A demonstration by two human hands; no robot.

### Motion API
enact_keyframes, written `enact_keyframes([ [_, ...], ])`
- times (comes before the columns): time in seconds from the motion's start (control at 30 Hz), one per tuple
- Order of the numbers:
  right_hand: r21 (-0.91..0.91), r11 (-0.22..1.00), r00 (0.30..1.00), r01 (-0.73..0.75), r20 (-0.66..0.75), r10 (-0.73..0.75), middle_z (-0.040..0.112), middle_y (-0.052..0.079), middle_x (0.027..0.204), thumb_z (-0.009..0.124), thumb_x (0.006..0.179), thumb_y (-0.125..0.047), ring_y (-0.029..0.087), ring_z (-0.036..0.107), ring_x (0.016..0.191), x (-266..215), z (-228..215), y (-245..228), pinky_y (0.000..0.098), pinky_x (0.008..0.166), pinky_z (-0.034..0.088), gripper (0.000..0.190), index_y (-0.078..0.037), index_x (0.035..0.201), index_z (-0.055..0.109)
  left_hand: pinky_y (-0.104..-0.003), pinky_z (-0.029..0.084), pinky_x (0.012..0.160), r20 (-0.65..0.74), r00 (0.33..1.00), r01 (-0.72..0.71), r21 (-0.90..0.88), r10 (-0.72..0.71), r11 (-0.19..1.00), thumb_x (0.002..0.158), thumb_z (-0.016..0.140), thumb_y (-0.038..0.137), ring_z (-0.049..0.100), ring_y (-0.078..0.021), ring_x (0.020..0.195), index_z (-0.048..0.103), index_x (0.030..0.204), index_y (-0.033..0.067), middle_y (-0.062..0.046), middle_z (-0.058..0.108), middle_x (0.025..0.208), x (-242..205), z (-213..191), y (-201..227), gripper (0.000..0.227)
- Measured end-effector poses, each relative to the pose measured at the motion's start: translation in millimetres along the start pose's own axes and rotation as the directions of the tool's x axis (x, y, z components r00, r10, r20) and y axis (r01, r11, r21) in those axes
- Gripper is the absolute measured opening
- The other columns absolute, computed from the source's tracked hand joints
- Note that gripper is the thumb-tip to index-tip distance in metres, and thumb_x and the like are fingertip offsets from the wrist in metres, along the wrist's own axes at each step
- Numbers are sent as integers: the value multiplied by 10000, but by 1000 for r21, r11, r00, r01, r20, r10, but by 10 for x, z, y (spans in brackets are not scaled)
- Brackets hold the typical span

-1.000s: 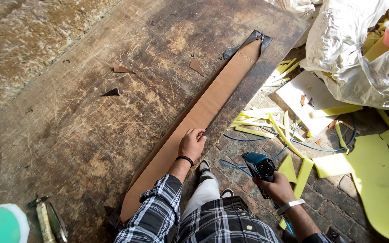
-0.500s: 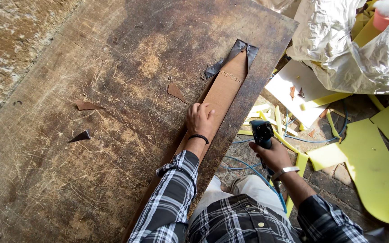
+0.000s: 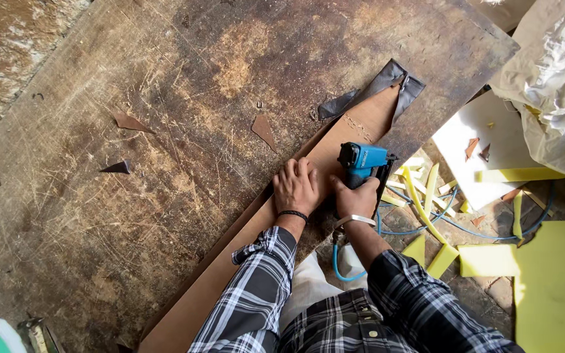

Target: The person uses a pneumatic staple gun to attach a dark fabric strip to a long wooden board. They repeatedly staple along the edges, flip the board to work on both sides, and reload staples from a nearby container. The finished piece is set aside on the floor among other materials.

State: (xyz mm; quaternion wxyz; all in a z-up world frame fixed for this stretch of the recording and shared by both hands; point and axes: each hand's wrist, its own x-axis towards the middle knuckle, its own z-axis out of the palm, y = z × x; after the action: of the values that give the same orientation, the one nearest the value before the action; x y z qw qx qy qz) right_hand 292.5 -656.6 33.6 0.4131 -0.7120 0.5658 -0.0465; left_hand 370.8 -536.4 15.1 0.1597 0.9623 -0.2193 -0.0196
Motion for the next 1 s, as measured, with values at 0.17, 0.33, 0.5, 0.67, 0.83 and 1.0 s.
enact_keyframes([
  [0.17,72,997,999,-19,51,15,713,222,1011,893,688,-247,364,697,920,102,-143,80,453,846,534,565,-11,1076,557,-546,460,878,-40,999,-11,-20,10,1000,1018,493,407,613,-339,1062,557,1235,161,-138,585,1158,31,-44,5,334],
  [0.33,133,986,993,-97,73,88,707,197,990,856,679,-221,322,690,870,47,-173,109,439,802,557,547,-16,1073,537,-550,461,866,39,999,-6,2,6,1000,1048,497,396,605,-351,1054,555,1208,148,-148,560,1146,-69,12,-33,300],
  [0.5,22,999,999,27,21,-27,705,232,984,859,698,-213,380,681,897,40,-75,-113,455,845,536,546,-7,1093,544,-533,440,979,58,994,-92,8,91,996,1039,560,387,571,-354,1185,518,1303,158,-173,534,1308,-82,55,-33,352],
  [0.67,-43,997,998,63,26,-62,711,242,1013,817,718,-187,412,698,954,35,-46,-303,468,863,530,509,-17,1116,549,-552,320,1112,230,967,-76,-143,108,987,805,735,511,471,-347,1356,449,1382,163,-169,473,1423,2,-111,-95,733],
  [0.83,16,990,986,139,91,-140,698,214,950,868,730,-219,346,687,872,75,-120,-275,437,803,532,504,3,1050,547,-527,281,1121,309,942,-107,-103,134,989,752,800,559,395,-363,1370,429,1439,195,-196,385,1460,39,-231,-48,862],
  [1.0,213,976,969,44,229,-94,687,117,852,783,774,-170,219,654,732,168,-591,-17,361,667,525,327,-25,1010,608,-506,295,1131,323,939,-78,-132,117,988,775,794,611,410,-308,1390,450,1438,274,-125,407,1464,51,-237,-94,820],
])
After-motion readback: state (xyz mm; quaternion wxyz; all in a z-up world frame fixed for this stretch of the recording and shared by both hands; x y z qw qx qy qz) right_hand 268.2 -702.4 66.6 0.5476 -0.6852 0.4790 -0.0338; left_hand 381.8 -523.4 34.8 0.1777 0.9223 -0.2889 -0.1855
